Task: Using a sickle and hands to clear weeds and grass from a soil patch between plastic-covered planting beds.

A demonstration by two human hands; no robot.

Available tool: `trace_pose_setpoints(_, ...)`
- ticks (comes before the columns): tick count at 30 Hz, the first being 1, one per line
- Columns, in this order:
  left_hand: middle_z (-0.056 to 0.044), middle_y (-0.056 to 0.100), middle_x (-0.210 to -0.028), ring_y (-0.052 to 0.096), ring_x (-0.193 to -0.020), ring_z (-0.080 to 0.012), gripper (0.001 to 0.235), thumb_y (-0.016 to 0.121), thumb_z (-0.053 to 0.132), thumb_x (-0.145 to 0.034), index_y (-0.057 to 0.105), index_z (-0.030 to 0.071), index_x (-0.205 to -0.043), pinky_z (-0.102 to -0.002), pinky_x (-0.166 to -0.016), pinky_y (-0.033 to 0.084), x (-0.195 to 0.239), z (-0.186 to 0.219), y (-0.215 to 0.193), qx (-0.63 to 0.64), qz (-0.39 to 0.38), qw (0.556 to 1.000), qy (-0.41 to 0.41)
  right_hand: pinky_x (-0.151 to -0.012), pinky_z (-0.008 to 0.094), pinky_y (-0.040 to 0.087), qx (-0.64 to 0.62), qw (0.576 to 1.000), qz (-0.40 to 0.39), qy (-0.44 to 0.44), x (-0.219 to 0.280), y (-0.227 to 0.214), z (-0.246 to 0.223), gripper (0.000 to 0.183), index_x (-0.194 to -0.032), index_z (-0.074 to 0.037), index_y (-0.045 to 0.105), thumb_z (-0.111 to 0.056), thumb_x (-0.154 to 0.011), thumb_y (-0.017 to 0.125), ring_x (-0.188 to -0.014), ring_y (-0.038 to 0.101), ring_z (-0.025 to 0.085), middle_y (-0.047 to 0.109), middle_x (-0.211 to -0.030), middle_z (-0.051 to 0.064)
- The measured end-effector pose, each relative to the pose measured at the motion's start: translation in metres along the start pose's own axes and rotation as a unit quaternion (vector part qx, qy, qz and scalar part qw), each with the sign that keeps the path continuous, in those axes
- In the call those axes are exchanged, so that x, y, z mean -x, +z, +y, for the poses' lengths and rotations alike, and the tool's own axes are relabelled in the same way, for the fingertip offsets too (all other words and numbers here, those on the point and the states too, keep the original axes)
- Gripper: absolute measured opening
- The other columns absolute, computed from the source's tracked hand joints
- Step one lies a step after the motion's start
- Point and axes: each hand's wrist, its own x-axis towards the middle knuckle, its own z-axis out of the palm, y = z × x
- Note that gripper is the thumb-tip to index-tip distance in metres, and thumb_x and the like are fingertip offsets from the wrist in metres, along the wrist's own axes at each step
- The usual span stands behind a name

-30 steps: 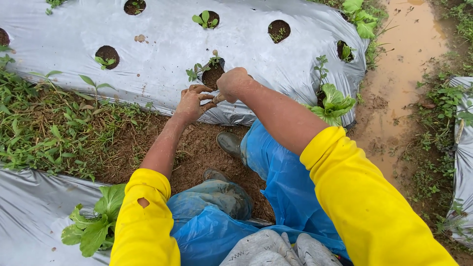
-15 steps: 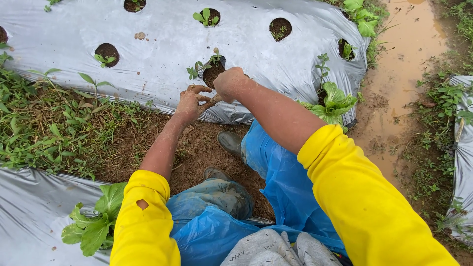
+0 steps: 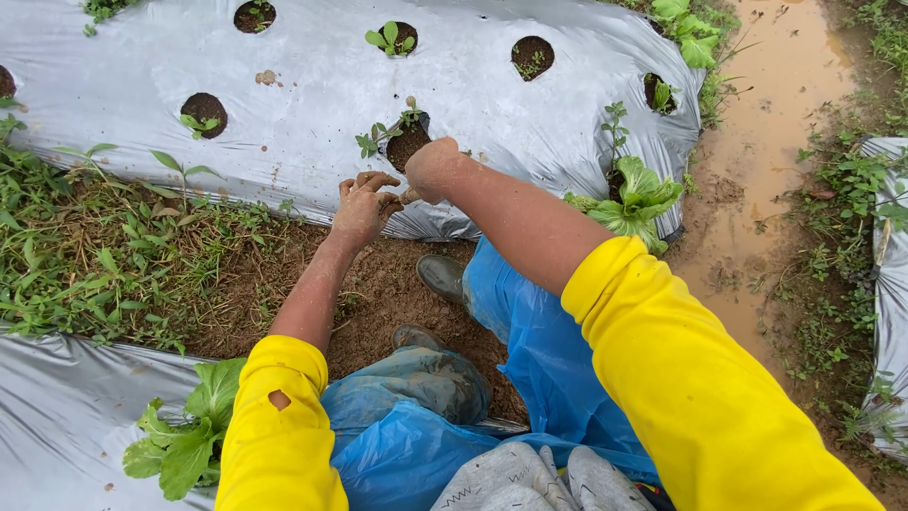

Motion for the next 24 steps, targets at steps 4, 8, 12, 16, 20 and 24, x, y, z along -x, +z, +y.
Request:
trace_pose_setpoints(4,0.016,0.060,-0.128,0.046,-0.134,-0.0142,0.008,0.072,0.039,-0.097,0.076,0.032,-0.100,-0.050,-0.105,0.036,0.004,0.002,-0.002,-0.023,-0.015,1.000,-0.001,-0.099,0.059,0.057,-0.008,1.000,-0.024,0.000,0.001,-0.003,0.001,0.022,-0.110,-0.012,0.084,-0.014,-0.089,0.077,-0.110,0.076,0.032,0.082,-0.105,0.008)
trace_pose_setpoints(8,0.015,0.059,-0.128,0.047,-0.132,-0.0145,0.008,0.071,0.036,-0.097,0.077,0.032,-0.101,-0.049,-0.106,0.036,0.006,0.000,-0.002,-0.049,-0.035,0.998,-0.009,-0.100,0.060,0.056,-0.009,1.000,-0.014,0.003,-0.003,0.002,0.002,0.023,-0.110,-0.013,0.084,-0.015,-0.088,0.077,-0.110,0.076,0.032,0.082,-0.103,0.006)
trace_pose_setpoints(12,0.015,0.059,-0.129,0.047,-0.132,-0.0137,0.008,0.071,0.036,-0.097,0.077,0.032,-0.101,-0.048,-0.106,0.036,0.006,-0.001,-0.004,-0.062,-0.046,0.997,-0.011,-0.101,0.060,0.056,-0.014,1.000,-0.013,0.004,-0.009,0.006,0.005,0.023,-0.110,-0.013,0.084,-0.019,-0.089,0.077,-0.111,0.076,0.031,0.082,-0.103,0.006)
trace_pose_setpoints(16,0.015,0.059,-0.128,0.047,-0.133,-0.0138,0.009,0.070,0.037,-0.097,0.077,0.033,-0.102,-0.048,-0.107,0.035,0.005,-0.003,-0.003,-0.063,-0.053,0.997,-0.014,-0.101,0.060,0.056,-0.009,1.000,-0.010,0.004,-0.010,0.009,0.006,0.025,-0.111,-0.014,0.084,-0.015,-0.087,0.077,-0.112,0.076,0.031,0.082,-0.104,0.006)
trace_pose_setpoints(20,0.015,0.059,-0.129,0.047,-0.133,-0.0137,0.010,0.070,0.036,-0.097,0.077,0.033,-0.103,-0.047,-0.108,0.035,0.004,-0.005,-0.008,-0.080,-0.069,0.994,-0.018,-0.102,0.060,0.056,-0.015,1.000,-0.012,0.007,-0.010,0.008,0.007,0.026,-0.113,-0.015,0.083,-0.020,-0.088,0.076,-0.115,0.075,0.031,0.082,-0.106,0.005)
trace_pose_setpoints(24,0.015,0.059,-0.128,0.047,-0.132,-0.0137,0.010,0.070,0.036,-0.096,0.077,0.033,-0.103,-0.047,-0.107,0.035,0.005,-0.006,-0.007,-0.097,-0.072,0.993,-0.014,-0.100,0.060,0.057,-0.014,1.000,0.008,-0.002,-0.005,0.009,0.008,0.025,-0.110,-0.015,0.084,-0.021,-0.087,0.078,-0.112,0.076,0.031,0.082,-0.103,0.006)
